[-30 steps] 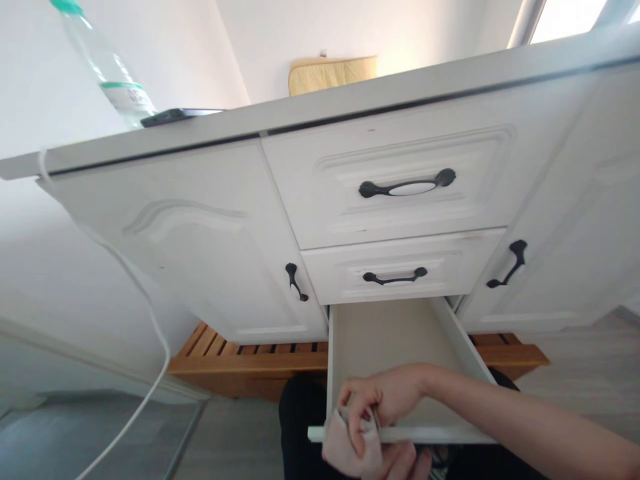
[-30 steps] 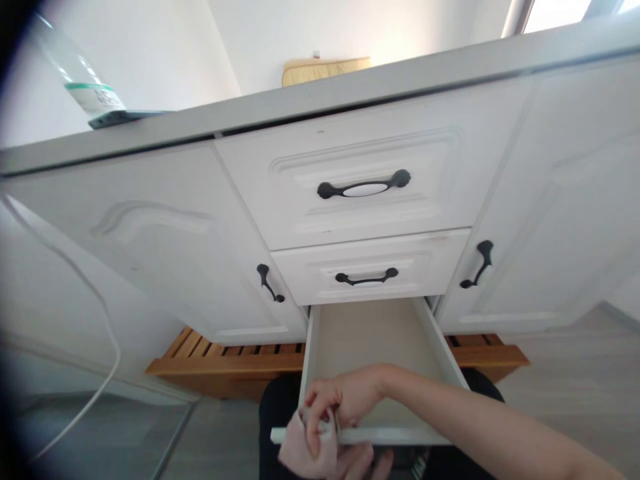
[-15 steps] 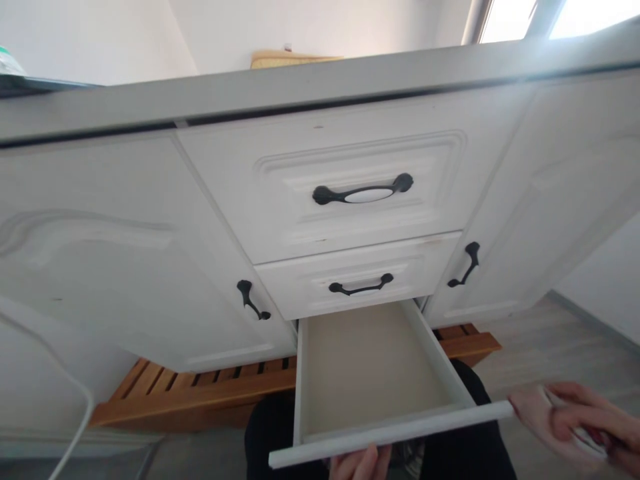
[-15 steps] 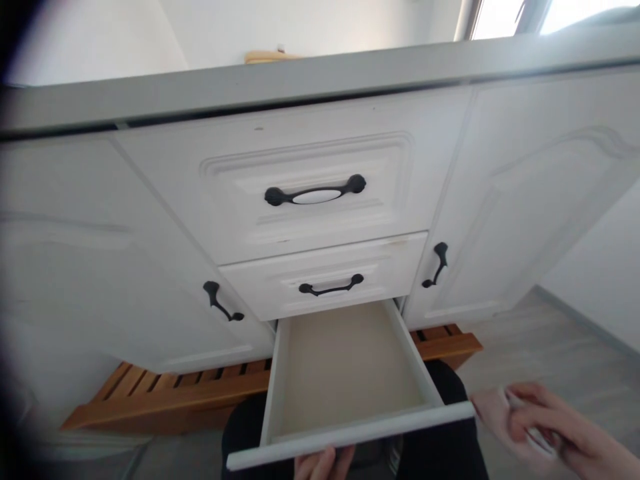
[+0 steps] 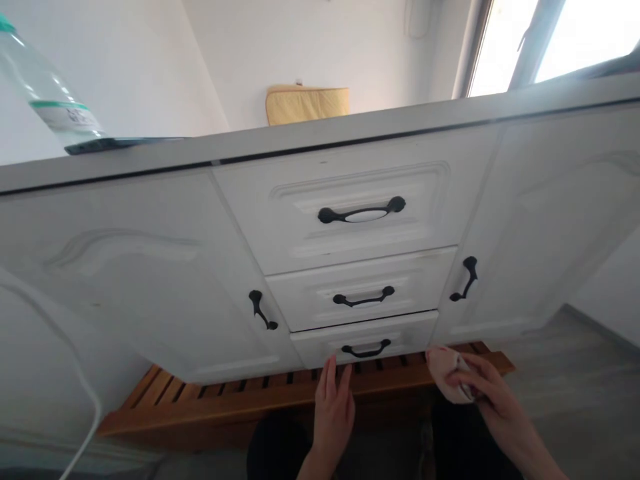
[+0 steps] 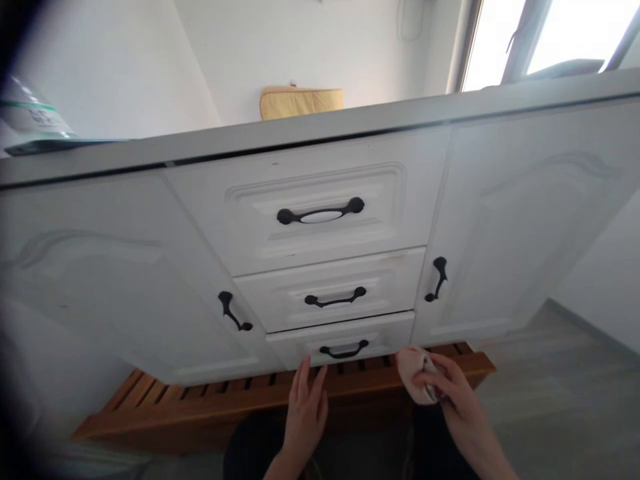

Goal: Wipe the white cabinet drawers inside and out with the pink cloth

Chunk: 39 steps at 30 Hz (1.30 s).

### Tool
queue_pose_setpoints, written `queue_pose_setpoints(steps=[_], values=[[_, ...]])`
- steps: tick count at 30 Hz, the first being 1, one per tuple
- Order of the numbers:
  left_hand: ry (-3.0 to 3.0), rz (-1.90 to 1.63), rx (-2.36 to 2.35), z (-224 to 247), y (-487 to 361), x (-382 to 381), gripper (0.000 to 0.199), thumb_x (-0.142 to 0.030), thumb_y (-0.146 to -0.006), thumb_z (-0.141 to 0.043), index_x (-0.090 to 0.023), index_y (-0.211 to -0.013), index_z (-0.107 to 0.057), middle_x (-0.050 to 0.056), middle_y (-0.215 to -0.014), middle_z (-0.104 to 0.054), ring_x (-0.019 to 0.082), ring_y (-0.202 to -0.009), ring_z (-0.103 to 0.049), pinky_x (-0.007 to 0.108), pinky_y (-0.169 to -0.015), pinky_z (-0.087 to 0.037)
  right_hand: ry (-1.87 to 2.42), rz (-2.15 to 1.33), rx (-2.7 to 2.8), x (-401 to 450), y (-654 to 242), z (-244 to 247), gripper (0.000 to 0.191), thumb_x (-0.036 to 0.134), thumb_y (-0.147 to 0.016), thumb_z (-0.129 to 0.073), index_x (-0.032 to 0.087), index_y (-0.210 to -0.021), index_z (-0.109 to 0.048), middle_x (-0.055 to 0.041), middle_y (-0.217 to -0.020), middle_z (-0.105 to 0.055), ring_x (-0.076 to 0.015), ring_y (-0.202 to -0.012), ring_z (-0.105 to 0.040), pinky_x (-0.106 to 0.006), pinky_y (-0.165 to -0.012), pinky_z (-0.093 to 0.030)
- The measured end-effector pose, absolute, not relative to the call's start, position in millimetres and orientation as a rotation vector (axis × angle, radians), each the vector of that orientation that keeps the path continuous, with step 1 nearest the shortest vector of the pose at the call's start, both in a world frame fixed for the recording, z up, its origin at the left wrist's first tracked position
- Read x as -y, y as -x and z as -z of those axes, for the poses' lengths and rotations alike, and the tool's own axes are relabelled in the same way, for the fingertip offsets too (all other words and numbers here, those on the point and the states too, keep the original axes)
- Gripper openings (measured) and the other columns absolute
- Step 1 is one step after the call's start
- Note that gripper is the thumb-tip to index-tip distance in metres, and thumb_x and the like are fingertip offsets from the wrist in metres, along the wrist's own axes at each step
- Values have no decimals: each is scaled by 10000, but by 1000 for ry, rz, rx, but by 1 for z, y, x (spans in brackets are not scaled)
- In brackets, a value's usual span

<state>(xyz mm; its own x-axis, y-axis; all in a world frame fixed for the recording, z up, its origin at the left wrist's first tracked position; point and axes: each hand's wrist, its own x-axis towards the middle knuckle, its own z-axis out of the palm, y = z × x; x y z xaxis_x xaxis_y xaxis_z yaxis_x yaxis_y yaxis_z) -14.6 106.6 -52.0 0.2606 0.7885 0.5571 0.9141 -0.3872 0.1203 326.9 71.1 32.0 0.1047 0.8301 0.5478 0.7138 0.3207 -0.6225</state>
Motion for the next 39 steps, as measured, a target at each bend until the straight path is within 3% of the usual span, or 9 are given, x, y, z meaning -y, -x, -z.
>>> queue_pose_setpoints(steps=[4, 10, 14, 17, 22, 26, 29, 33, 39], values=[[2245, 764, 1707, 95, 56, -82, 588, -51, -876, -501, -276, -1419, -511, 101, -1666, -207, 286, -1509, -307, 448, -1089, -515, 1267, 110, 1724, -120, -341, -20, 376, 108, -853, -464, 269, -976, -781, -92, -1318, -612, -281, -1242, -586, -468, -1015, -503], [1835, 656, 2142, 158, 140, -49, 411, -155, -905, -509, -187, -1299, -622, 168, -1595, -318, 334, -1421, -424, 488, -1100, -481, 1272, 530, 1726, -180, -323, 26, 337, 105, -900, -493, 269, -1013, -765, -94, -1297, -614, -304, -1274, -517, -545, -1062, -418], [1542, 390, 2530, 167, 153, -38, 381, -239, -956, -440, -168, -1271, -643, 175, -1480, -487, 293, -1333, -520, 416, -1022, -512, 1257, 513, 1913, -181, -254, 30, 312, 124, -916, -564, 348, -1034, -745, -32, -1303, -655, -293, -1323, -469, -543, -1089, -380], [1531, 211, 2605, 159, 144, -40, 416, -236, -977, -383, -175, -1317, -616, 164, -1509, -491, 283, -1340, -520, 393, -949, -511, 1168, 417, 2041, -180, -178, 15, 295, 124, -925, -586, 355, -1021, -743, -14, -1294, -690, -279, -1270, -524, -552, -1112, -331], [1611, 106, 2567, 150, 139, -45, 457, -192, -973, -343, -197, -1363, -581, 139, -1540, -487, 256, -1364, -502, 395, -960, -463, 716, 414, 2121, -192, -52, -10, 285, 213, -951, -627, 406, -1146, -704, 46, -1260, -716, -186, -1214, -586, -435, -1165, -309], [1592, 62, 2565, 148, 145, -44, 454, -219, -989, -321, -190, -1357, -584, 142, -1518, -510, 257, -1333, -523, 391, -926, -467, 520, 441, 2377, -208, -11, -16, 250, 222, -994, -558, 304, -1197, -678, 36, -1340, -679, -159, -1283, -551, -371, -1113, -394], [1604, 44, 2538, 146, 146, -44, 446, -235, -991, -322, -185, -1340, -596, 142, -1490, -535, 258, -1308, -541, 383, -903, -473, 515, 539, 2532, -217, -29, -18, 213, 210, -1016, -506, 237, -1126, -686, 39, -1380, -654, -146, -1290, -543, -342, -1056, -446], [1612, 70, 2516, 144, 145, -42, 434, -262, -997, -334, -194, -1336, -595, 133, -1472, -547, 258, -1275, -561, 379, -880, -480, 657, 599, 2533, -210, -103, -31, 226, 206, -1029, -476, 280, -1109, -674, 93, -1424, -616, -153, -1251, -552, -373, -1003, -454], [1630, 101, 2542, 144, 144, -41, 425, -267, -1003, -331, -218, -1336, -591, 106, -1473, -548, 248, -1283, -552, 368, -872, -479, 938, 836, 2474, -187, -275, -35, 243, 137, -939, -576, 341, -960, -705, 108, -1277, -706, -203, -1103, -576, -432, -1008, -366]])
